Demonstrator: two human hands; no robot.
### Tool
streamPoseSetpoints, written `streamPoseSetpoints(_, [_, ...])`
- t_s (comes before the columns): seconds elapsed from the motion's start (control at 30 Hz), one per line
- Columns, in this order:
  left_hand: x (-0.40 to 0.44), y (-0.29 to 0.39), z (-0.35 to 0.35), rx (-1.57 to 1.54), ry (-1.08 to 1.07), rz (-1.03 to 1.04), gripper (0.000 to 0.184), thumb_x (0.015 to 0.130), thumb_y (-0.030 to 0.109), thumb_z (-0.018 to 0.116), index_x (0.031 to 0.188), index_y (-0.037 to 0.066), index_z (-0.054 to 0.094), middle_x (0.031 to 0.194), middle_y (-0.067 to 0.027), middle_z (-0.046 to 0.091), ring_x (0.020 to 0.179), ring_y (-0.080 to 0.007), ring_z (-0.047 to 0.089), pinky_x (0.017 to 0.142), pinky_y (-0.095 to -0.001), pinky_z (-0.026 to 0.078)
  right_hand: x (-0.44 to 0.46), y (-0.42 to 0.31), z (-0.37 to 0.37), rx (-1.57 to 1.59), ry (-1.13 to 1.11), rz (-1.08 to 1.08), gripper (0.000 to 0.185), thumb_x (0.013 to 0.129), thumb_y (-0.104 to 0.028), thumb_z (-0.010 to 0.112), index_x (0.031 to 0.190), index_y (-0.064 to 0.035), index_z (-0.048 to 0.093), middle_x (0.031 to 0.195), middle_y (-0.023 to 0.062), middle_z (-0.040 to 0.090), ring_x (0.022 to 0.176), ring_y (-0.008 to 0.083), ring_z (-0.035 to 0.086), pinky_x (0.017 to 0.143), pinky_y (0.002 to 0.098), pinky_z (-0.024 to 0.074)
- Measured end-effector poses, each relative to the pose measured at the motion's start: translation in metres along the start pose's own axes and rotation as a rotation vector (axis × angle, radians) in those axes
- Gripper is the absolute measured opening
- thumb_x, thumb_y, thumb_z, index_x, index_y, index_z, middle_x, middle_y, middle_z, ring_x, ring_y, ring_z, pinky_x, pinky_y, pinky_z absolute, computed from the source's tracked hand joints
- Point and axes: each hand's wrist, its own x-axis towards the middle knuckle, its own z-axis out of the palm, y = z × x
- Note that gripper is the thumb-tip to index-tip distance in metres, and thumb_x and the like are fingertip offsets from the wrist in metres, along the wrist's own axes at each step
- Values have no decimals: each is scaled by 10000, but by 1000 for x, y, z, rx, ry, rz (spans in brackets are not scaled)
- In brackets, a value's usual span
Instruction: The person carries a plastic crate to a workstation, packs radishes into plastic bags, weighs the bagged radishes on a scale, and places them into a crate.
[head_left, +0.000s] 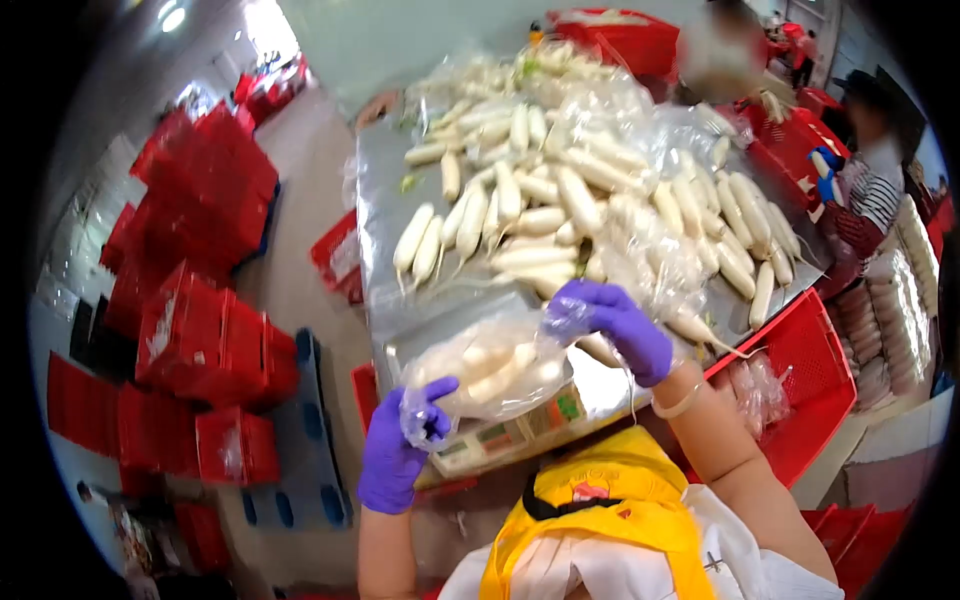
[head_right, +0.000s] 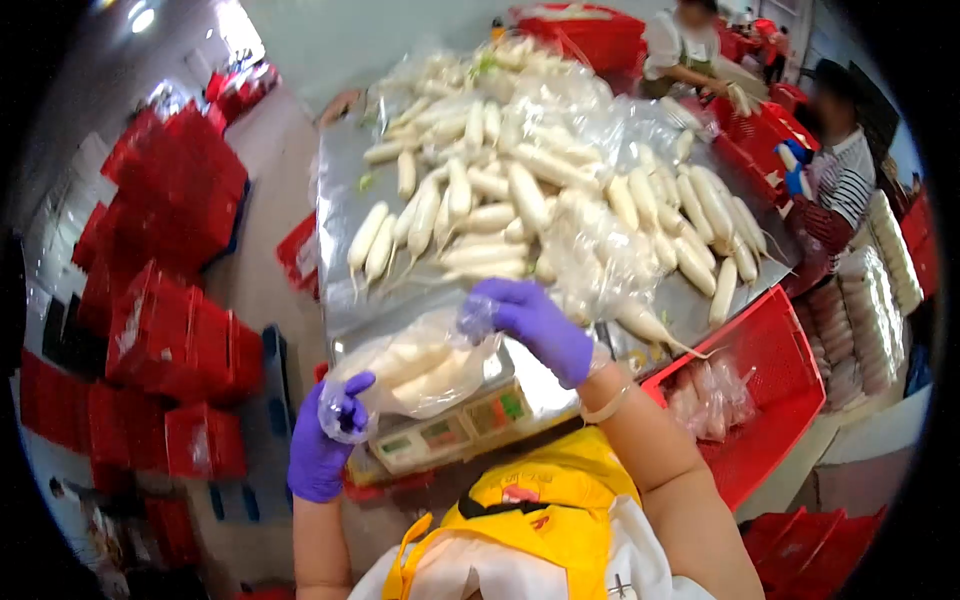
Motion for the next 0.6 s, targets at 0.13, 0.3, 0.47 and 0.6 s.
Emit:
streamPoseSetpoints(0.13, [35,-1,-13,158,166,-84,290,953,172,488,1017,-86,606,1080,-236,652,703,-151,602,662,-287,506,2,13,-22,-196,-3,40,172,881,-70,595,1020,-6,674,983,95,677,913,188,647,861,319,509])
streamPoseSetpoints(0.3, [30,14,61,517,97,45,191,969,58,464,1053,-30,612,724,-21,562,652,-134,543,629,-279,468,18,6,-20,-32,-383,-233,302,921,-183,489,702,-17,614,719,71,625,689,172,587,706,300,474])
streamPoseSetpoints(0.47, [51,16,51,930,100,185,157,917,70,516,992,-8,629,789,-74,615,682,-202,595,660,-308,497,36,-12,19,-90,-537,-271,327,933,-151,554,1242,-72,627,1137,28,671,1040,147,614,881,297,486])
streamPoseSetpoints(0.6, [48,29,50,1025,160,119,156,912,78,524,984,-4,636,790,-77,622,680,-210,597,660,-314,498,72,17,52,-624,-223,-941,307,914,-125,593,1213,-71,632,1106,63,666,985,144,596,880,310,482])
